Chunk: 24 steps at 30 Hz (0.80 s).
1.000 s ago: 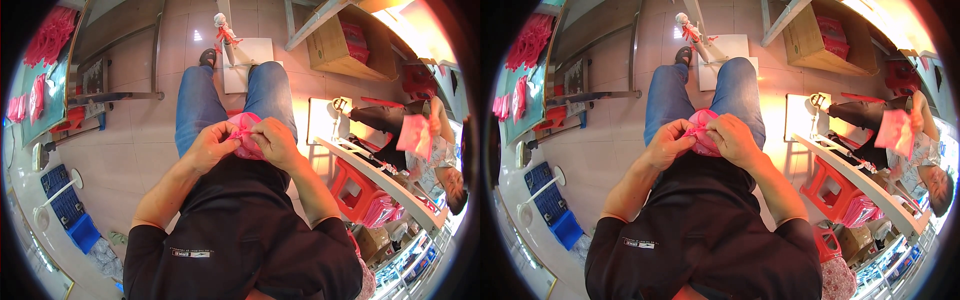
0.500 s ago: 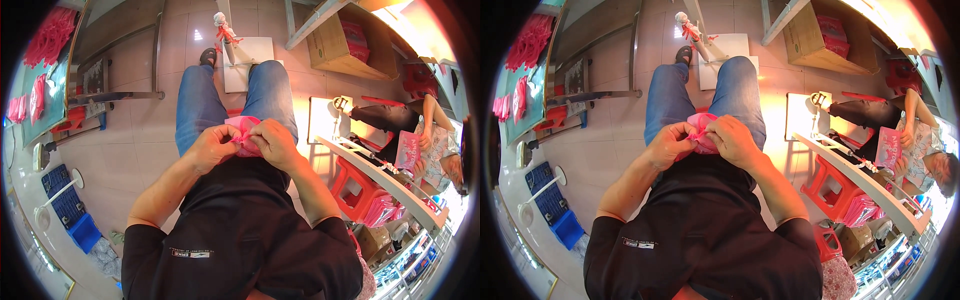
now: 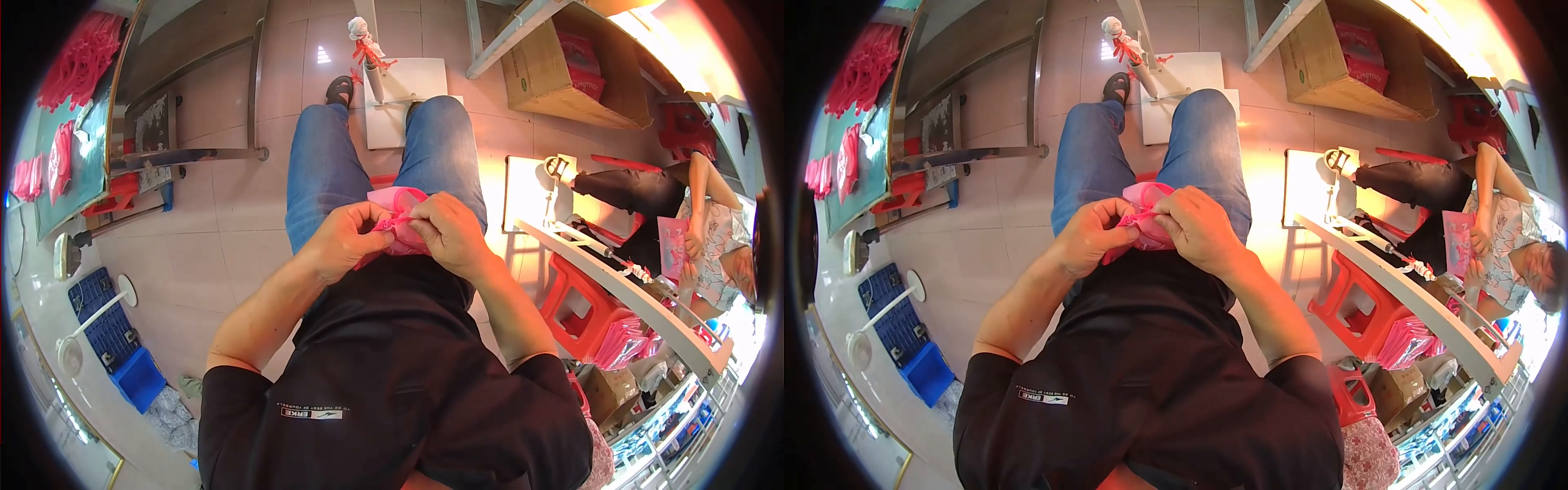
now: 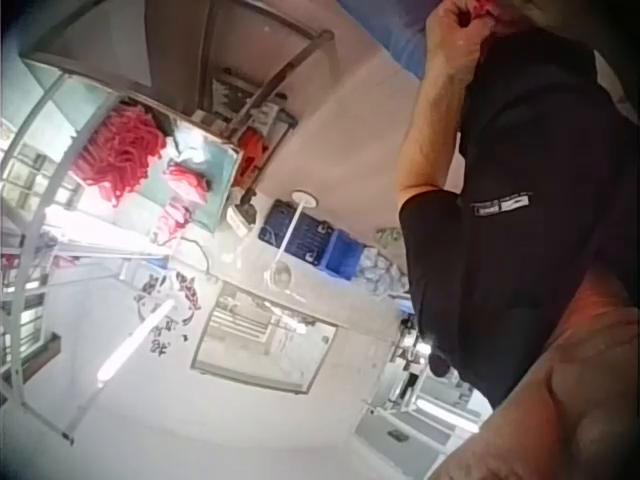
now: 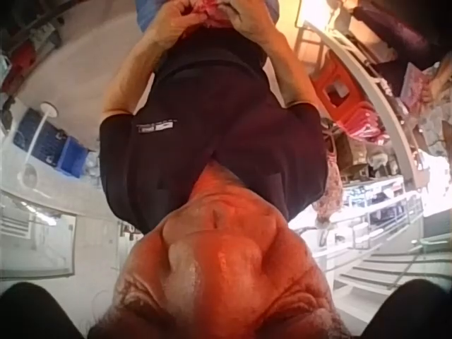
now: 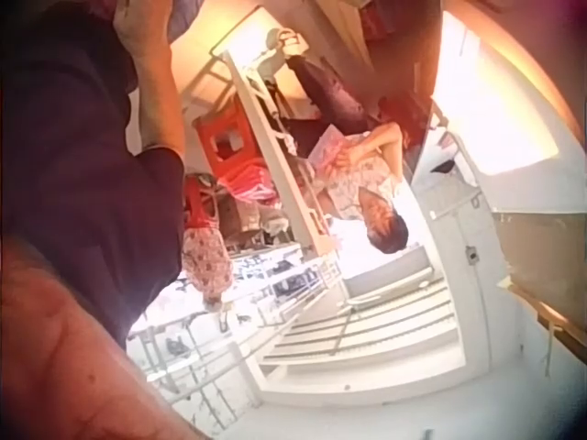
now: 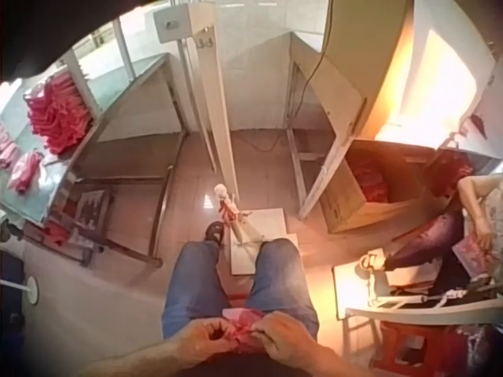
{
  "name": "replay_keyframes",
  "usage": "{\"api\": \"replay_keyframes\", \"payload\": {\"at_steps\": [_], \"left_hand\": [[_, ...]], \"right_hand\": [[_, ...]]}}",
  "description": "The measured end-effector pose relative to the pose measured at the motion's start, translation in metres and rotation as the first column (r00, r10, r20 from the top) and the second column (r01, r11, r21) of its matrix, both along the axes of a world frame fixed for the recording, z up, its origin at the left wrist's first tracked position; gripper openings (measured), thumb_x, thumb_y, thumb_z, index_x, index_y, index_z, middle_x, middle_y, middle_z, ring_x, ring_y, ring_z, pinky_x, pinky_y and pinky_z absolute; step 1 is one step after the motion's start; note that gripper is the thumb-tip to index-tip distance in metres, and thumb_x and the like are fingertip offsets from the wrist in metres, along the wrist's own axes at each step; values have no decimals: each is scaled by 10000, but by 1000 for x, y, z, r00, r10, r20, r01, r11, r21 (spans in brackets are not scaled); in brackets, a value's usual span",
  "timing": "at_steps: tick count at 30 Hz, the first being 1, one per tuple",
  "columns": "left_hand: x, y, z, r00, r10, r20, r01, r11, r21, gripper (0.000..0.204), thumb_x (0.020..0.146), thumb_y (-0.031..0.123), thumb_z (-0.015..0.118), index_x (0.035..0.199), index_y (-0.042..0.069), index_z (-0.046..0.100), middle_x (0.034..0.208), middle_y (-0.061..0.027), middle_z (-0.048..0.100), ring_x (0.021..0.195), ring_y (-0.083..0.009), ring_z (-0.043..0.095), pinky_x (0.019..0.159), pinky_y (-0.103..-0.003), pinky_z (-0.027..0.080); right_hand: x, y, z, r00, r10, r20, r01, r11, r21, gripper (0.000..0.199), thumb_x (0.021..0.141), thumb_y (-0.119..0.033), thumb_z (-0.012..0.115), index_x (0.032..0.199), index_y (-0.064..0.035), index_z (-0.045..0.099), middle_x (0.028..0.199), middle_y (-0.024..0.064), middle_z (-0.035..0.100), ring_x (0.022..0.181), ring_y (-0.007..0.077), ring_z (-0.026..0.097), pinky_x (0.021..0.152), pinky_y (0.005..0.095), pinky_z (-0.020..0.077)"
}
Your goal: Folding pink drawstring bags at a factory workbench.
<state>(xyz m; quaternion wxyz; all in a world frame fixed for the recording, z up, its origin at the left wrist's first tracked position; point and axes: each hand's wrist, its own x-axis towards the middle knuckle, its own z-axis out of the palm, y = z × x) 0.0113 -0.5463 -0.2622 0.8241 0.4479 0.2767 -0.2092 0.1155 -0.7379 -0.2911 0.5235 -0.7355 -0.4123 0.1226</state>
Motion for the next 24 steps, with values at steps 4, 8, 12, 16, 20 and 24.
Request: {"api": "replay_keyframes", "payload": {"at_steps": [4, 8, 12, 16, 20, 24], "left_hand": [[-1, 0, -7, 1000, -1, -9, 1, 999, -49, 125, 904, -29, 663, 984, 42, 599, 896, -13, 645, 766, -69, 601, 683, -207, 477], [-4, 1, -13, 999, -29, -29, 26, 994, -107, 161, 879, -64, 655, 978, 48, 596, 945, -19, 647, 832, -80, 610, 749, -230, 490], [-1, -1, -9, 1000, -18, -19, 16, 994, -110, 160, 875, -62, 652, 967, 54, 591, 940, -15, 644, 820, -78, 605, 739, -227, 485], [-3, -1, -11, 997, -76, -20, 75, 995, -61, 152, 862, -46, 657, 945, 61, 587, 882, 11, 606, 754, -56, 553, 671, -208, 439], [2, -2, -1, 994, -101, -31, 101, 995, -9, 156, 849, -27, 678, 904, 74, 574, 813, 38, 564, 703, -35, 508, 607, -201, 397], [-3, -1, -12, 995, -99, -4, 99, 995, -10, 158, 849, -18, 692, 903, 75, 577, 794, 42, 560, 705, -38, 509, 614, -202, 402]], "right_hand": [[-1, 0, -1, 1000, -1, 4, 1, 1000, -6, 176, 806, -11, 739, 915, -41, 604, 786, 112, 587, 719, 308, 570, 654, 384, 472], [-2, 0, -1, 1000, 1, 7, -1, 1000, -4, 183, 800, -9, 742, 922, -40, 608, 790, 115, 588, 722, 309, 573, 654, 381, 473], [-2, -2, 0, 1000, 3, 25, -2, 999, -32, 210, 777, -9, 756, 928, -53, 617, 793, 108, 594, 746, 308, 585, 669, 399, 492], [-3, -1, -1, 999, 8, 40, -7, 1000, -23, 213, 770, -8, 756, 925, -58, 617, 793, 109, 592, 748, 308, 585, 666, 400, 491], [-4, -3, -1, 999, 11, 40, -10, 999, -36, 215, 767, -9, 756, 922, -60, 615, 795, 108, 592, 750, 309, 587, 663, 402, 491], [-6, -2, -1, 999, 20, 39, -19, 999, -37, 216, 767, -17, 758, 921, -65, 614, 805, 106, 599, 752, 310, 589, 666, 402, 495]]}}
